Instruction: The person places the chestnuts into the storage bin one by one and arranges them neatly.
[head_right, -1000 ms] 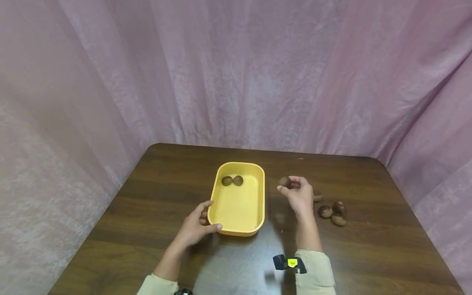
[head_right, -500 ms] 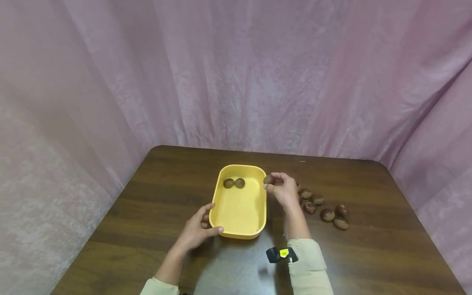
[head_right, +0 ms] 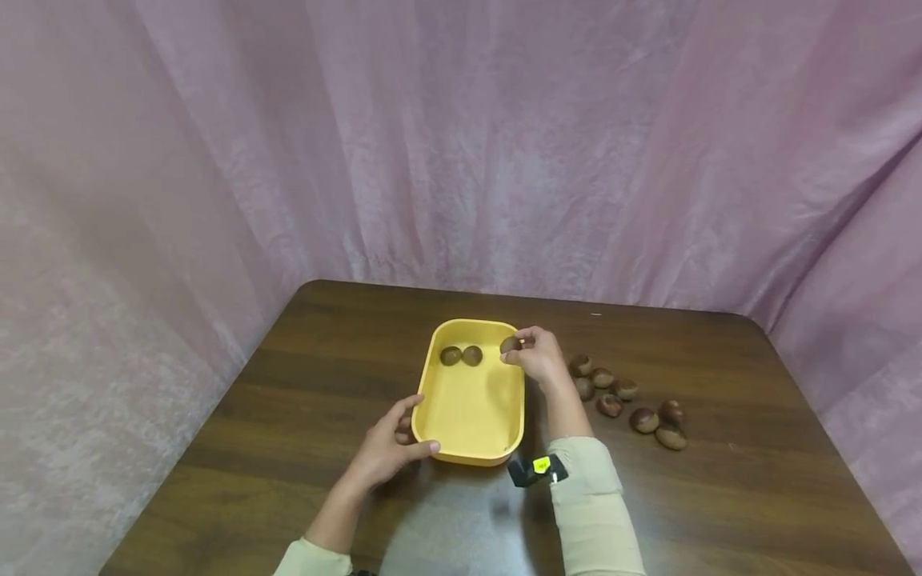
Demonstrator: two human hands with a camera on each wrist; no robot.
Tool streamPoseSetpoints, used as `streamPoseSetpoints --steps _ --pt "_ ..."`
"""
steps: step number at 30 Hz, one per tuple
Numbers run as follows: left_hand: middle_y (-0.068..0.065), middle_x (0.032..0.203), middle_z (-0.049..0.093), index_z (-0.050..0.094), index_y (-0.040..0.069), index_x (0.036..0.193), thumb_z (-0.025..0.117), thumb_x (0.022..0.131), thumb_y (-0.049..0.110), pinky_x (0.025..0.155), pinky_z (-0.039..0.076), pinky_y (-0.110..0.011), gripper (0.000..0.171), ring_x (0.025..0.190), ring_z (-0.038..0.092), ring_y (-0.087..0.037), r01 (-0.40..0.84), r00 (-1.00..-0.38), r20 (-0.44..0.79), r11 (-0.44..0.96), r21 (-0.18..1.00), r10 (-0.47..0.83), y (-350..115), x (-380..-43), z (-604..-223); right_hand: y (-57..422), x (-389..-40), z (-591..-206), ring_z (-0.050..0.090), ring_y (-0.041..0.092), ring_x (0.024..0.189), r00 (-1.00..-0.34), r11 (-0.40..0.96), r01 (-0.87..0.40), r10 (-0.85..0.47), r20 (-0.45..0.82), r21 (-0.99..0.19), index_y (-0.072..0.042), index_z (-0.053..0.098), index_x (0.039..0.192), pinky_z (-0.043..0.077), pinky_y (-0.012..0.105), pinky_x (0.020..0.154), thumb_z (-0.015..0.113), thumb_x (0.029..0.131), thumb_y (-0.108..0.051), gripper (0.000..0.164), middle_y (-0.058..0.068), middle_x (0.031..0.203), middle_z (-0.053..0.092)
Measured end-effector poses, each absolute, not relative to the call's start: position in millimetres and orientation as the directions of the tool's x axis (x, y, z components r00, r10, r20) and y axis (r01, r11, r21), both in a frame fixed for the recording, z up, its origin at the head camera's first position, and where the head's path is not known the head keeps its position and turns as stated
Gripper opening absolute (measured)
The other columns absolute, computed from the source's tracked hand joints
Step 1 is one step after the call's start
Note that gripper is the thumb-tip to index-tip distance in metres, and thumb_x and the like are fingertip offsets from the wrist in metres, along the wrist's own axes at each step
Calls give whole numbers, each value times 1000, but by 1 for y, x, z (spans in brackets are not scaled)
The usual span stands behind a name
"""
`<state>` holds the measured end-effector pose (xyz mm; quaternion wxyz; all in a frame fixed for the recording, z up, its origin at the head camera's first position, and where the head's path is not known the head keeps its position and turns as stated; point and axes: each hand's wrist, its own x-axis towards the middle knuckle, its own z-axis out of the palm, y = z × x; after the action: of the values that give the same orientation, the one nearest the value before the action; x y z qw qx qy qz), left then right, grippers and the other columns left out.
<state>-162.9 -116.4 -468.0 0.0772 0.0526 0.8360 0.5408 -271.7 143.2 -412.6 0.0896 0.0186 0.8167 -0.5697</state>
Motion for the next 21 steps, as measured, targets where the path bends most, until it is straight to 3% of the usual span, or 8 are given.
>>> streamPoseSetpoints --steps 4,10,21 --pt "-15 107 60 39 14 140 81 73 29 67 48 -35 80 90 60 -25 4 -983 -69 390 921 173 -115 -161 -468 139 -275 -412 50 29 92 -971 367 152 -120 -209 -918 5 46 123 43 48 81 69 82 -5 48 20 108 49" --pt "-16 106 58 39 15 140 81 73 28 66 48 -33 80 88 60 -24 0 -983 -71 389 921 170 -116 -160 -468 126 -281 -413 54 31 96 -954 334 163 -187 -235 -928 5 48 125 39 53 89 68 81 0 48 21 109 52" --pt "-19 108 56 39 12 140 81 74 25 66 50 -35 79 89 62 -28 10 -978 -62 342 940 198 -118 -159 -472 103 -294 -430 57 22 80 -934 383 161 -240 -267 -909 4 56 117 45 45 81 71 75 5 45 16 93 60"
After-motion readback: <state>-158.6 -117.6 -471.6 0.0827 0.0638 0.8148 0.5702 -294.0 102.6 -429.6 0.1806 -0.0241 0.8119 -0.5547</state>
